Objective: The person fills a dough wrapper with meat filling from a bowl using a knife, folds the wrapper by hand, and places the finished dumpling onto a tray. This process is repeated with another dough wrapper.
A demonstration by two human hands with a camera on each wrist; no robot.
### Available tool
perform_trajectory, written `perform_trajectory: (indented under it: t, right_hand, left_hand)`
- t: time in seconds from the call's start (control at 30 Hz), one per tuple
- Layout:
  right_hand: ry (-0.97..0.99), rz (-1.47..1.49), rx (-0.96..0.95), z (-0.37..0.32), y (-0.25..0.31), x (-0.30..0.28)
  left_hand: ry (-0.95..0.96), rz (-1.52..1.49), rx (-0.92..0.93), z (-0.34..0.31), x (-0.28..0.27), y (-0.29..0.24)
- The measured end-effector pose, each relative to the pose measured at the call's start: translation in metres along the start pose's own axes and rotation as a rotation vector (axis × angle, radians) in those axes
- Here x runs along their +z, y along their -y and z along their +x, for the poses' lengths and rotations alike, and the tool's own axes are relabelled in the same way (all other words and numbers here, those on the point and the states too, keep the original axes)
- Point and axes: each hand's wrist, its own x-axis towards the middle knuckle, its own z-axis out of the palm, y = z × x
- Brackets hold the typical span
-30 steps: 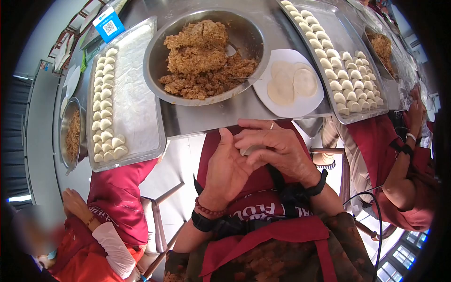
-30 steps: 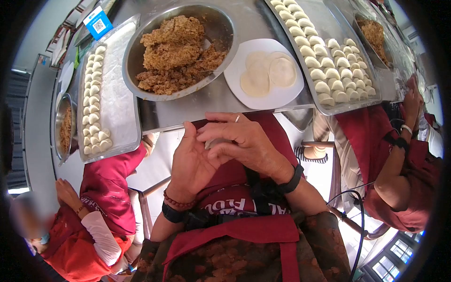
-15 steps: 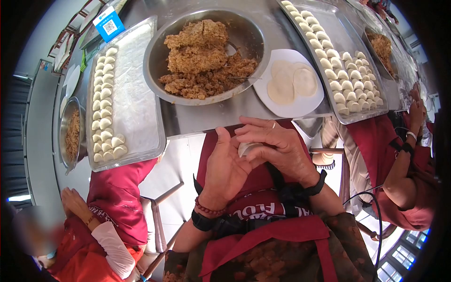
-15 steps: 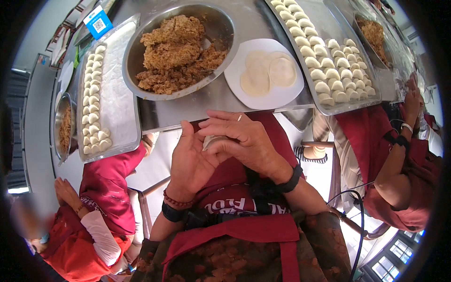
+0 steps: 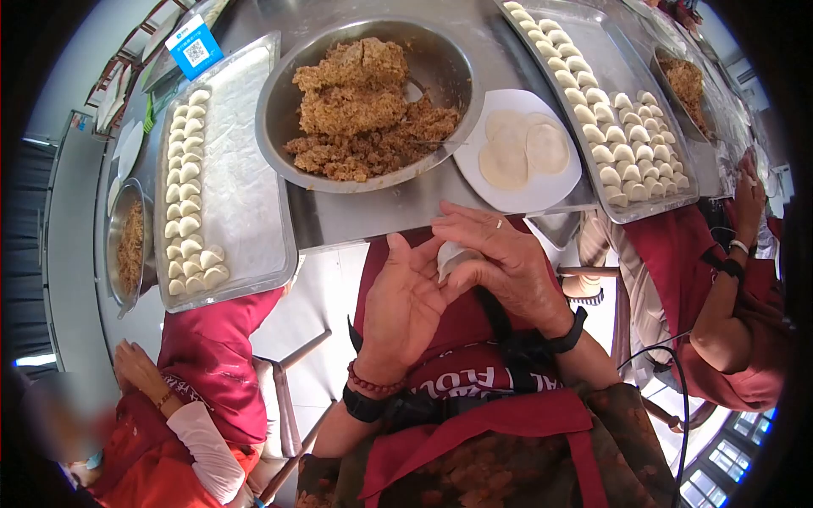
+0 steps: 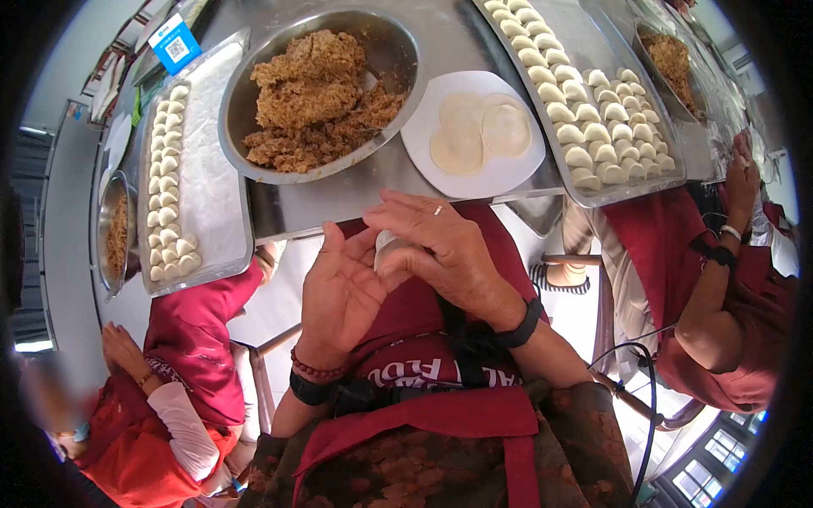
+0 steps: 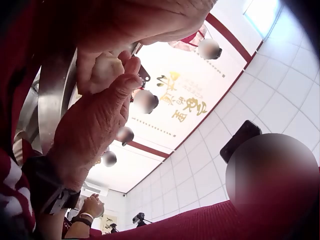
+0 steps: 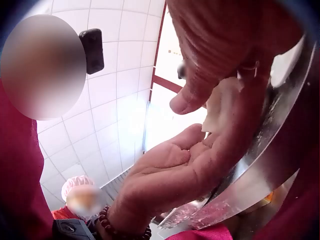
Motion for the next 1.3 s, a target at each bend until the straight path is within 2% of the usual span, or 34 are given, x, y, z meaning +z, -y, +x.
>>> perform_trajectory:
  t: [0.3, 0.57, 0.7, 0.77, 0.9, 1.07, 1.1, 1.17, 1.3]
  right_hand:
    - [-0.051, 0.204, -0.081, -0.002, -0.014, 0.005]
    - [0.043, 0.166, -0.018, -0.002, -0.007, -0.005]
    - [0.021, 0.079, -0.007, 0.001, -0.003, -0.004]
    - [-0.052, 0.091, -0.074, 0.001, -0.005, 0.002]
    - [-0.075, 0.134, -0.212, 0.0, -0.015, 0.003]
    - [-0.028, -0.021, -0.149, -0.002, -0.006, -0.007]
    - [-0.022, -0.054, -0.138, -0.002, -0.003, -0.009]
    - [-0.136, 0.106, -0.058, -0.002, 0.005, -0.005]
    - [-0.2, 0.074, -0.044, -0.004, 0.004, -0.003]
  left_hand:
    - [0.056, -0.09, 0.067, 0.002, -0.002, 0.009]
    - [-0.003, 0.042, 0.021, 0.002, -0.013, 0.014]
    - [0.105, -0.118, 0.046, 0.003, -0.011, 0.012]
    - [0.183, -0.242, 0.056, 0.006, -0.017, 0.016]
    - [0.11, -0.156, 0.081, 0.001, 0.0, 0.017]
    - [0.067, -0.125, 0.075, 0.001, -0.001, 0.021]
    - [0.113, -0.175, 0.068, 0.002, -0.004, 0.021]
    - [0.205, -0.273, 0.055, 0.004, -0.012, 0.019]
    - [0.116, -0.327, 0.1, 0.001, -0.011, 0.02]
